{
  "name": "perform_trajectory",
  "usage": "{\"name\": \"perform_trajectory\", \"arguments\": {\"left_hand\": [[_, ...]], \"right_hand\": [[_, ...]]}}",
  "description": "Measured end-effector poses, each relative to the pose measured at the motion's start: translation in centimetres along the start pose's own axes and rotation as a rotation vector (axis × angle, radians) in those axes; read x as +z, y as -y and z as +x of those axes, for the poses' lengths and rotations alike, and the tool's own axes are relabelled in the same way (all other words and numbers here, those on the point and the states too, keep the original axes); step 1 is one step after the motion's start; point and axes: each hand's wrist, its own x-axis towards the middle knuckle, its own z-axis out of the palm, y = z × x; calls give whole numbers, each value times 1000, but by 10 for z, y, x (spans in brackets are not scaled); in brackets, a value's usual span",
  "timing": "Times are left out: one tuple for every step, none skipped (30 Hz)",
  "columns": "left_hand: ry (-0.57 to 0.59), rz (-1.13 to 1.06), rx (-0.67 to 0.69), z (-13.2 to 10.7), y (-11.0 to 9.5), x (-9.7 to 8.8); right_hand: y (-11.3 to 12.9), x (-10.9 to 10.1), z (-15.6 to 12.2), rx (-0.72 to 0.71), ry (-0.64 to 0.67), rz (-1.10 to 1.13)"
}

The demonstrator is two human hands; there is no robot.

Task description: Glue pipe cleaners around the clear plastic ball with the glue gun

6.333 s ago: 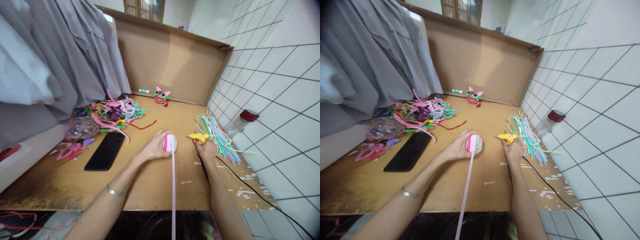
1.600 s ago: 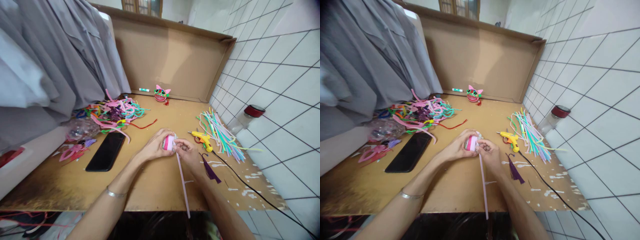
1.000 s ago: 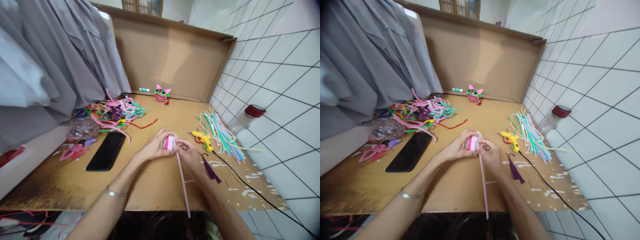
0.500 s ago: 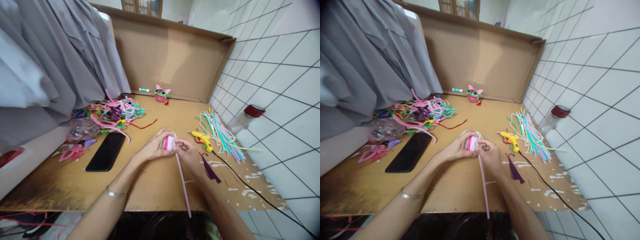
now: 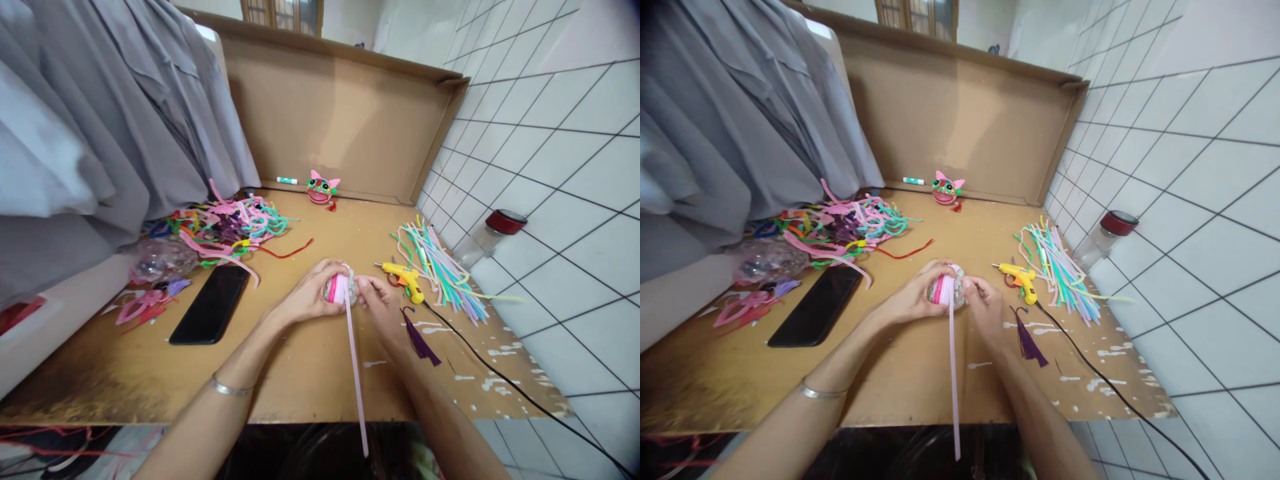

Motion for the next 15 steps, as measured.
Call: {"name": "perform_trajectory", "arguments": {"left_hand": [[2,-2,3,0,0,1],[3,-5,7,0,0,2],[3,-8,14,0,0,3],[2,-13,23,0,0,4],[0,-18,34,0,0,6],[0,-21,46,0,0,8],[3,-21,59,-1,0,10],[9,-17,71,-1,-1,11],[14,-9,86,-1,-1,13],[16,3,101,-1,-2,15],[15,15,117,-1,-2,16],[9,25,134,-1,-3,18],[0,33,153,-2,-3,19],[-11,40,172,-2,-3,20],[-21,47,189,-2,-3,21]], "right_hand": [[-2,-1,1,-6,-34,1],[-5,-2,3,-7,-67,5],[-8,-3,4,0,-98,11],[-12,-3,6,17,-122,20],[-16,-4,8,43,-139,30],[-20,-4,10,75,-145,42],[-25,-5,11,105,-141,58],[-29,-4,13,126,-135,77],[-32,-4,14,135,-122,98],[-36,-4,14,137,-108,119],[-38,-3,15,137,-94,140],[-40,-3,15,138,-80,159],[-42,-2,15,140,-69,172],[-43,-2,15,135,-57,174],[-43,-2,15,122,-45,170]]}}
